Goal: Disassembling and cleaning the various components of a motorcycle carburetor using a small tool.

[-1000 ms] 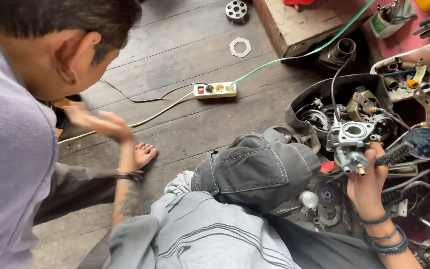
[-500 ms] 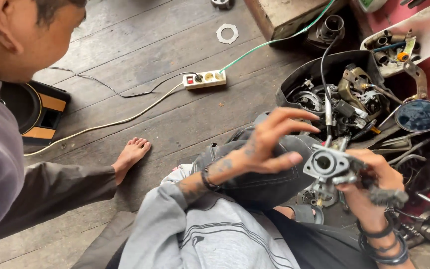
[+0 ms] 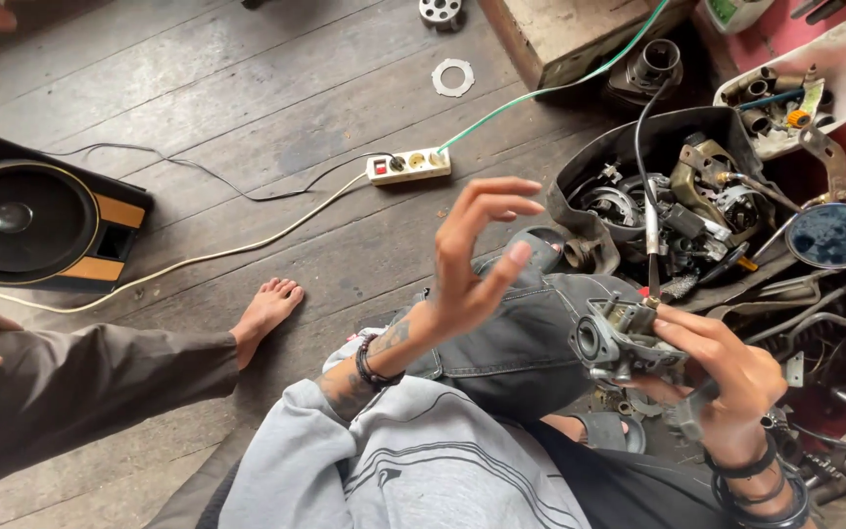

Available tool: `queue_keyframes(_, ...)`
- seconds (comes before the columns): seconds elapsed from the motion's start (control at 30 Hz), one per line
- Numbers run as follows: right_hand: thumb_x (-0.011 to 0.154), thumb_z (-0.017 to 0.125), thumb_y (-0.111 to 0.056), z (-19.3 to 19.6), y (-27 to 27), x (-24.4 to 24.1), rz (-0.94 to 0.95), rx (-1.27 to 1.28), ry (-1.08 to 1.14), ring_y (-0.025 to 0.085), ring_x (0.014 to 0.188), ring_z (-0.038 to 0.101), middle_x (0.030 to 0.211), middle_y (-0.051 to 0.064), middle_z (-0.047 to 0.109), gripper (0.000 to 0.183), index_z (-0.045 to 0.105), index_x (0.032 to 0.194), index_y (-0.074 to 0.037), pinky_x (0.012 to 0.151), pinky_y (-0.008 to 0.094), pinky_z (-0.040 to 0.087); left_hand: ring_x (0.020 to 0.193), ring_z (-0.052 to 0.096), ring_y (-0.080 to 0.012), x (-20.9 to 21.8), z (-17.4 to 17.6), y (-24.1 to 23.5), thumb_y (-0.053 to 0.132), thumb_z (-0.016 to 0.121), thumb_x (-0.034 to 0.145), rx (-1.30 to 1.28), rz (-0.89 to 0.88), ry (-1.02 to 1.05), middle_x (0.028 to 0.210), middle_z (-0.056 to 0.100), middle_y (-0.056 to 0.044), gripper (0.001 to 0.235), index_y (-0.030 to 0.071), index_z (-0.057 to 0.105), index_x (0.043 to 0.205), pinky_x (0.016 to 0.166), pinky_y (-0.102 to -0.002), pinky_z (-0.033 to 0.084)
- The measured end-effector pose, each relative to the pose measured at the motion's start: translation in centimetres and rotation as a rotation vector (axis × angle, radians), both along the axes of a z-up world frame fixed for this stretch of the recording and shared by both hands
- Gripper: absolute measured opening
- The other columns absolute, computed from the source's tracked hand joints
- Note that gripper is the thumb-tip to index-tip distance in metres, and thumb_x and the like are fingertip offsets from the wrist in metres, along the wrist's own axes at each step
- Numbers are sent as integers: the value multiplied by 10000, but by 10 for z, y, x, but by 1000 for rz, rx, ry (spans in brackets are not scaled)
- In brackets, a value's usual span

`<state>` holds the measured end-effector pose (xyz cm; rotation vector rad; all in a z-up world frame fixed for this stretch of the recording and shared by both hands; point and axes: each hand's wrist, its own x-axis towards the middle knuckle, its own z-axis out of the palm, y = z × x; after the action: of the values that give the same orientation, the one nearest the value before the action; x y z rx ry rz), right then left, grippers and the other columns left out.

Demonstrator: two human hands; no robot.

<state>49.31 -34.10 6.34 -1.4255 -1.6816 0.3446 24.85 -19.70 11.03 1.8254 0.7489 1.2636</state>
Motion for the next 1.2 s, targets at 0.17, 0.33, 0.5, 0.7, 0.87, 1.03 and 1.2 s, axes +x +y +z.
queue_keyframes(0.17,545,918,-171,2,3,4,-3,27,-20,219,834,704,1220,223,735,614,698,1079,37,665,272,520,1182,648,-275,1,0,-2,112,672,866,164,-36,56,1324,604,-122,345,66,610,1202,1055,-405,570)
queue_keyframes(0.33,569,915,-161,-2,7,5,-19,54,-34,195,801,691,1197,191,744,583,703,1083,14,648,259,494,1161,645,-280,-4,-13,29,125,662,889,205,21,130,1282,614,-132,349,46,596,1223,1050,-412,550)
queue_keyframes(0.5,560,912,-189,7,3,3,-53,62,-73,247,900,741,1173,192,740,588,689,1062,19,746,295,571,1094,639,-286,-11,-72,127,46,703,829,351,179,343,1228,628,-127,512,63,543,1315,950,-393,537)
queue_keyframes(0.7,541,921,-180,-1,-10,4,-160,-19,-88,232,940,749,1196,156,746,593,692,1060,-4,763,284,565,618,639,-277,-38,-237,406,417,898,812,446,555,1092,817,638,-112,1161,160,134,1648,515,-402,524)
queue_keyframes(0.87,530,926,-179,1,-7,5,-193,-10,-142,212,915,745,1188,138,750,610,699,1072,-15,728,275,563,1093,681,-322,-35,-233,516,442,855,797,-116,525,1274,1208,671,-195,1247,-83,25,1564,851,-419,583)
queue_keyframes(1.03,598,901,-162,5,-4,6,-249,5,-108,262,948,742,1181,190,742,554,687,1072,28,770,308,561,751,713,-248,19,-158,374,556,714,919,116,162,914,1004,705,-133,868,17,290,1452,646,-370,585)
queue_keyframes(1.2,670,904,-148,20,16,0,-287,82,-55,309,966,718,1158,221,725,556,657,1111,82,846,353,555,934,723,-176,89,-72,103,430,517,1028,-86,-779,367,1276,673,-122,573,-5,543,1401,807,-296,601)
